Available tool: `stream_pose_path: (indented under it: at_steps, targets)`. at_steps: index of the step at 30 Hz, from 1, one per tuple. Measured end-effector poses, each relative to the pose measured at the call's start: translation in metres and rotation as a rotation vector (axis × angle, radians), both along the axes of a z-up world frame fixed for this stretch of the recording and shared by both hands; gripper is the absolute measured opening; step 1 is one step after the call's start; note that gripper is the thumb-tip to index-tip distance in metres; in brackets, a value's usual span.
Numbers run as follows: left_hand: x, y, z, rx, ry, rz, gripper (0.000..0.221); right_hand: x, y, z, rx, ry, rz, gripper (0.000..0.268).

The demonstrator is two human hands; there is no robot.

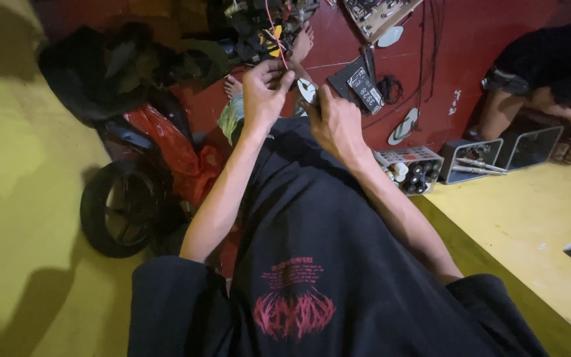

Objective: Repairing motorcycle electrical wiring and assembling the front fairing.

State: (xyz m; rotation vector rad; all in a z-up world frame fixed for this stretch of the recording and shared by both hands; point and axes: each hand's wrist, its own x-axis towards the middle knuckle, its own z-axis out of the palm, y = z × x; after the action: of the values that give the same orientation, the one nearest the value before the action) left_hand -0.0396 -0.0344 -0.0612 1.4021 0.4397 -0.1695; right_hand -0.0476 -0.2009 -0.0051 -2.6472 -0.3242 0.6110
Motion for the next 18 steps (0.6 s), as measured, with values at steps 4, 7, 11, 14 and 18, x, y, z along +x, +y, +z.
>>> stream_pose_path:
  at_steps: [4, 7, 11, 14, 18]
  targets:
    - [0.001, 0.005, 0.002, 0.024, -0.002, -0.022, 0.016, 0.002, -0.003, -0.004, 0.089, -0.024, 0.021, 0.030]
    - [0.000, 0.005, -0.009, -0.007, -0.017, -0.041, 0.017, 0.003, -0.005, -0.003, 0.051, 0.004, 0.013, 0.030]
    - [0.001, 0.006, -0.011, -0.024, -0.021, -0.052, 0.013, 0.005, -0.004, 0.001, 0.162, 0.051, -0.011, 0.022]
    - [0.002, 0.007, -0.011, -0.039, -0.041, -0.059, 0.012, 0.009, -0.002, 0.003, 0.222, 0.134, -0.022, 0.025]
    - [0.001, 0.007, -0.023, -0.061, -0.056, -0.065, 0.012, 0.007, 0.003, 0.005, 0.209, 0.187, -0.077, 0.027]
